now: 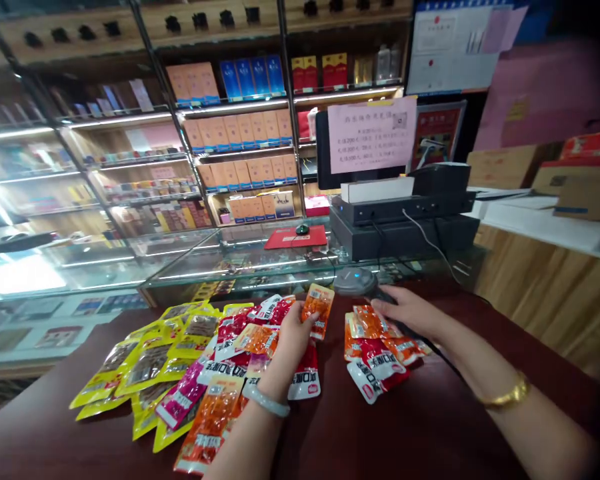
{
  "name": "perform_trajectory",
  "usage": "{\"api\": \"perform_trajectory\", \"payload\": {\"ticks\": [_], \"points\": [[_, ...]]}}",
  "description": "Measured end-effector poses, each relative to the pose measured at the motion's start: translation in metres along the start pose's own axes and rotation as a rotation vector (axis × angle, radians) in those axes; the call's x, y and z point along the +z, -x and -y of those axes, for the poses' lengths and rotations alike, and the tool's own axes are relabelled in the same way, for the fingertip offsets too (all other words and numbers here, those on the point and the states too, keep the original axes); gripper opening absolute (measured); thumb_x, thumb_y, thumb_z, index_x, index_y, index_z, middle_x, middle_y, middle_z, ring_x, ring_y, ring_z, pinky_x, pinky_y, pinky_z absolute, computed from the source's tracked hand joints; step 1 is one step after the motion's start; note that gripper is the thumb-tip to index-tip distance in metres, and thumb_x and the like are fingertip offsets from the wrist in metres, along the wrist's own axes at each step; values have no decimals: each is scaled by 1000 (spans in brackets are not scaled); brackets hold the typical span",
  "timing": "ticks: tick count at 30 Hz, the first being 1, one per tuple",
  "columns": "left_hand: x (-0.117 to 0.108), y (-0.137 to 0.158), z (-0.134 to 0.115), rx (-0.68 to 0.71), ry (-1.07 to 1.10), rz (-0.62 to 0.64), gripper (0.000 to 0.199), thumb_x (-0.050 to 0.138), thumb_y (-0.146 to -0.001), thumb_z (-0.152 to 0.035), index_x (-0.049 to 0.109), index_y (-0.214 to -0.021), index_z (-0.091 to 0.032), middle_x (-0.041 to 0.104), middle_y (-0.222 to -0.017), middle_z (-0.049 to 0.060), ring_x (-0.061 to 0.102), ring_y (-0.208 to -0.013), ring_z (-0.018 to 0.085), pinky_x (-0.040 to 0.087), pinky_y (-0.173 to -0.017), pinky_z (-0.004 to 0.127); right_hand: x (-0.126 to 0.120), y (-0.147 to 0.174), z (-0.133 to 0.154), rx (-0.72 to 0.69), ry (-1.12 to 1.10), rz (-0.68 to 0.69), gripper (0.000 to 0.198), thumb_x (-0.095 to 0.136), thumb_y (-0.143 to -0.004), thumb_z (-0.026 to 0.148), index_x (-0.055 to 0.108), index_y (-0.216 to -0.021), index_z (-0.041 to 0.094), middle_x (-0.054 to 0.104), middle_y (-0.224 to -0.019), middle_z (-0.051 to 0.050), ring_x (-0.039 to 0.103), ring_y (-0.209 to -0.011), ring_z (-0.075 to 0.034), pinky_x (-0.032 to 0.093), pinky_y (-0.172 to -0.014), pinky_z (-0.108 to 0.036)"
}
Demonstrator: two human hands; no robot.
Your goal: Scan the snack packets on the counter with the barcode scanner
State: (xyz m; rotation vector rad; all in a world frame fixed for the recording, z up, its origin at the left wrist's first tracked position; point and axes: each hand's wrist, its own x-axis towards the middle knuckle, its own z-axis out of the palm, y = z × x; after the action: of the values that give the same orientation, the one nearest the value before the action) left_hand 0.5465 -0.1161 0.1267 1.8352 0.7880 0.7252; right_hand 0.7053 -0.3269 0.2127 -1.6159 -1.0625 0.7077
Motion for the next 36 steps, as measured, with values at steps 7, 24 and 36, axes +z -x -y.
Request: {"api": "perform_trajectory", "payload": {"ticks": [7,24,36], "points": [[-9,5,3,-97,-65,36,25,61,-84,-31,54,-107,-24,68,-77,-2,53,-37,8,40,-37,19,18,4,-31,-152,168,83,47,65,-85,51,68,-121,20,71,-116,-10,62,-109,-34,47,-96,-46],[-24,11,-7,84,-636,-132,39,63,-83,-35,57,-119,-23,69,-98,9,66,-91,25,51,-81,38,2,4,-43,-59,90,76,44,64,-85,56,66,-106,16,63,-66,0,59,-58,-17,47,-53,-26],[9,31,-30,500,-956,36,40,64,-82,-38,64,-121,-26,58,-132,9,48,-125,29,35,-108,44,-34,0,-45,-6,-58,182,38,67,-84,53,54,-82,17,52,-59,6,44,-42,-6,35,-38,-18]]}}
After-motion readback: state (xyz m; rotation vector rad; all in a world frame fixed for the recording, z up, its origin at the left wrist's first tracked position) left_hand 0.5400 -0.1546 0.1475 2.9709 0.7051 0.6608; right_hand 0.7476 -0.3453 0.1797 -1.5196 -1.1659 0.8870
